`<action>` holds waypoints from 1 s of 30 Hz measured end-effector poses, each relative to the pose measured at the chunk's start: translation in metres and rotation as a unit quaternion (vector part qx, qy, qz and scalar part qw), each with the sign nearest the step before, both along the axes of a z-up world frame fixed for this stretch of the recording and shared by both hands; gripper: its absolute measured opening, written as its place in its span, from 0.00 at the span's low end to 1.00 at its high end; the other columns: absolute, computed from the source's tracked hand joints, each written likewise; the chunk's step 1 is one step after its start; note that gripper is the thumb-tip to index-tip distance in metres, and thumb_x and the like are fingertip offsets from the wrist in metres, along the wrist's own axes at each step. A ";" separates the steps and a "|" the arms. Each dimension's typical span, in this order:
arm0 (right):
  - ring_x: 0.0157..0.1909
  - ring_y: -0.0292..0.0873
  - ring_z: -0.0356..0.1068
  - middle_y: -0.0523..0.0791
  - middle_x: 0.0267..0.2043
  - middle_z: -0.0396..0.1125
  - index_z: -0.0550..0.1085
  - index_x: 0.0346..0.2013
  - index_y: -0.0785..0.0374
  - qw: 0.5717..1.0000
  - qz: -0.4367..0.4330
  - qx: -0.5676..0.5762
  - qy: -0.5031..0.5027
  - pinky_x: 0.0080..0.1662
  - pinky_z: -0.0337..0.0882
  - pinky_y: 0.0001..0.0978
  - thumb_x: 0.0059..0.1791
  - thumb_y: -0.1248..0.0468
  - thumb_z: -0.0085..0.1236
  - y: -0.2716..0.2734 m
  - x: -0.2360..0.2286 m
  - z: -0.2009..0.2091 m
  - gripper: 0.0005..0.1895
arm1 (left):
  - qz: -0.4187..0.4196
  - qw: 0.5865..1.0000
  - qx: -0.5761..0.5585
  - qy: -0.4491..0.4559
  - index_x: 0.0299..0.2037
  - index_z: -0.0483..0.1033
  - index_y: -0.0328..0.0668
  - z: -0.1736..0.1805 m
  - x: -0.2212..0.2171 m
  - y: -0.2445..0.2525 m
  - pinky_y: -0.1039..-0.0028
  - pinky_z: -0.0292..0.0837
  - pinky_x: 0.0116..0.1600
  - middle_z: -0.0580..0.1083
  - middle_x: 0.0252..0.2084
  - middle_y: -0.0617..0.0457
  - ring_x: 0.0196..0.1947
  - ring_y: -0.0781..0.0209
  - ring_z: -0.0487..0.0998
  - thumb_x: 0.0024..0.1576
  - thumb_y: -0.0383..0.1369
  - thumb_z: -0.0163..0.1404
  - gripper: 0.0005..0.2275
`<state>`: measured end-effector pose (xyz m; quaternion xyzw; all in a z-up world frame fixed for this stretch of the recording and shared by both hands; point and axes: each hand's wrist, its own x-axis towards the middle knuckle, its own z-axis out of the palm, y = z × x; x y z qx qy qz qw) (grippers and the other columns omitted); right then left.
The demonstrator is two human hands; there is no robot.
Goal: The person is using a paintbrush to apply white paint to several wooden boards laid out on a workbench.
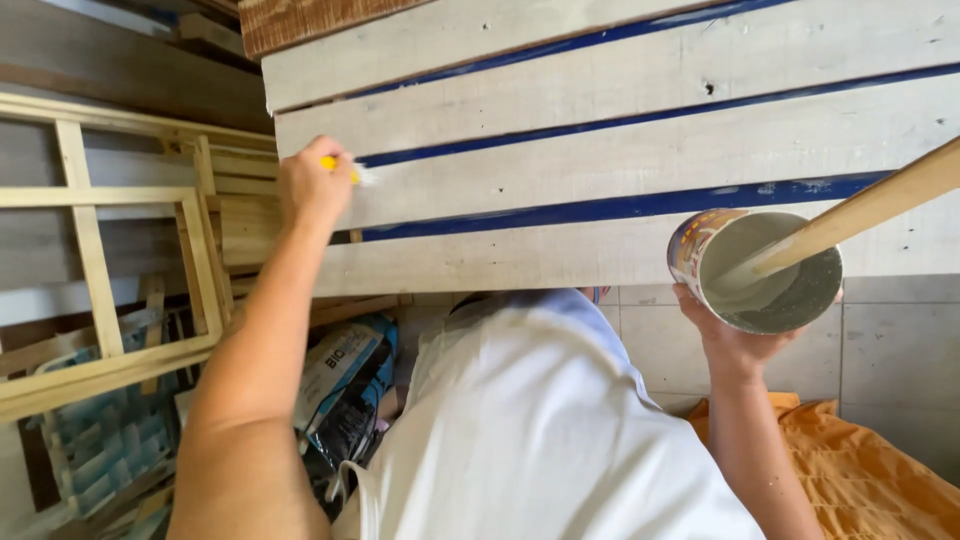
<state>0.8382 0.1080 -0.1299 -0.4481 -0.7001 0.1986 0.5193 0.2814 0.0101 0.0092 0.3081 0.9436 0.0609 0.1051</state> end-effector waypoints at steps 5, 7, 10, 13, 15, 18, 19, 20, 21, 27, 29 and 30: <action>0.71 0.50 0.63 0.54 0.71 0.61 0.53 0.75 0.62 0.999 0.030 -0.016 -0.031 0.70 0.69 0.46 0.37 0.49 0.82 0.009 0.001 -0.016 0.63 | -0.279 0.941 0.177 -0.073 0.34 0.78 0.48 -0.023 0.122 0.030 0.75 0.65 0.22 0.74 0.21 0.59 0.18 0.66 0.71 0.60 0.25 0.51 0.06; 0.72 0.54 0.63 0.56 0.72 0.59 0.50 0.76 0.61 0.998 0.057 0.023 -0.021 0.71 0.69 0.50 0.37 0.52 0.83 0.017 -0.010 0.002 0.64 | -0.273 0.926 0.224 -0.134 0.34 0.76 0.46 -0.001 0.145 0.028 0.75 0.63 0.25 0.74 0.24 0.58 0.21 0.66 0.70 0.63 0.28 0.50 0.05; 0.73 0.57 0.62 0.57 0.73 0.56 0.47 0.77 0.60 0.995 0.079 0.065 -0.012 0.72 0.68 0.54 0.36 0.53 0.85 0.023 -0.015 -0.007 0.67 | -0.204 0.915 0.248 -0.245 0.37 0.78 0.44 -0.002 0.124 -0.002 0.78 0.70 0.34 0.77 0.30 0.57 0.28 0.66 0.75 0.64 0.30 0.50 0.05; 0.74 0.55 0.61 0.55 0.75 0.54 0.45 0.78 0.58 0.994 0.087 0.060 -0.029 0.73 0.67 0.52 0.35 0.51 0.85 0.025 -0.017 -0.023 0.69 | -0.059 0.927 0.239 -0.284 0.40 0.82 0.44 -0.017 0.064 -0.067 0.81 0.78 0.38 0.80 0.32 0.55 0.31 0.67 0.81 0.63 0.29 0.53 0.04; 0.76 0.54 0.60 0.54 0.76 0.54 0.44 0.79 0.56 0.992 0.103 0.053 -0.040 0.73 0.67 0.51 0.36 0.50 0.85 0.025 -0.032 -0.010 0.71 | 0.027 0.930 0.254 -0.263 0.40 0.83 0.42 -0.012 0.027 -0.113 0.82 0.79 0.37 0.80 0.31 0.54 0.29 0.68 0.81 0.62 0.29 0.56 0.03; 0.75 0.56 0.59 0.56 0.75 0.57 0.51 0.77 0.63 0.977 0.184 -0.090 0.058 0.74 0.64 0.53 0.39 0.59 0.78 0.022 -0.064 0.032 0.60 | 0.024 0.978 0.201 -0.050 0.40 0.84 0.49 0.017 -0.001 -0.173 0.72 0.70 0.37 0.80 0.29 0.59 0.29 0.65 0.76 0.63 0.35 0.54 0.05; 0.79 0.54 0.49 0.50 0.77 0.49 0.49 0.78 0.57 0.930 0.270 -0.203 0.146 0.78 0.56 0.56 0.43 0.51 0.66 0.023 -0.071 0.037 0.54 | 0.073 0.961 0.255 -0.076 0.41 0.82 0.44 0.027 -0.005 -0.185 0.76 0.73 0.35 0.79 0.30 0.56 0.29 0.66 0.79 0.65 0.32 0.55 0.04; 0.83 0.53 0.39 0.45 0.80 0.40 0.47 0.79 0.51 0.854 0.352 -0.311 0.225 0.82 0.48 0.60 0.47 0.45 0.53 0.024 -0.080 0.043 0.48 | 0.121 0.938 0.309 -0.101 0.42 0.81 0.39 0.037 -0.009 -0.198 0.80 0.75 0.33 0.78 0.31 0.52 0.29 0.67 0.81 0.66 0.29 0.55 0.03; 0.83 0.53 0.39 0.45 0.80 0.40 0.47 0.79 0.51 0.851 0.362 -0.311 0.220 0.82 0.48 0.60 0.47 0.45 0.53 0.022 -0.093 0.048 0.48 | 0.132 0.935 0.313 -0.098 0.42 0.81 0.39 0.044 -0.009 -0.207 0.80 0.75 0.33 0.78 0.31 0.52 0.29 0.67 0.81 0.66 0.29 0.55 0.03; 0.78 0.54 0.46 0.47 0.74 0.47 0.52 0.75 0.55 0.877 0.342 -0.292 0.166 0.78 0.53 0.57 0.44 0.54 0.58 -0.004 -0.177 0.073 0.46 | 0.209 0.830 0.488 -0.170 0.45 0.76 0.42 0.051 -0.031 -0.265 0.86 0.71 0.33 0.78 0.28 0.43 0.26 0.66 0.79 0.68 0.33 0.54 0.04; 0.76 0.54 0.51 0.48 0.71 0.51 0.56 0.73 0.58 0.897 0.313 -0.277 0.146 0.75 0.56 0.56 0.43 0.60 0.62 -0.017 -0.215 0.077 0.45 | 0.213 0.802 0.531 -0.172 0.44 0.77 0.40 0.046 -0.049 -0.289 0.83 0.70 0.32 0.77 0.27 0.41 0.24 0.61 0.79 0.68 0.33 0.56 0.05; 0.76 0.54 0.51 0.48 0.71 0.51 0.56 0.73 0.58 0.897 0.316 -0.275 0.141 0.75 0.56 0.56 0.43 0.60 0.62 -0.025 -0.233 0.079 0.45 | 0.217 0.798 0.534 -0.174 0.44 0.77 0.40 0.040 -0.060 -0.301 0.83 0.70 0.32 0.77 0.27 0.41 0.24 0.61 0.79 0.68 0.33 0.56 0.05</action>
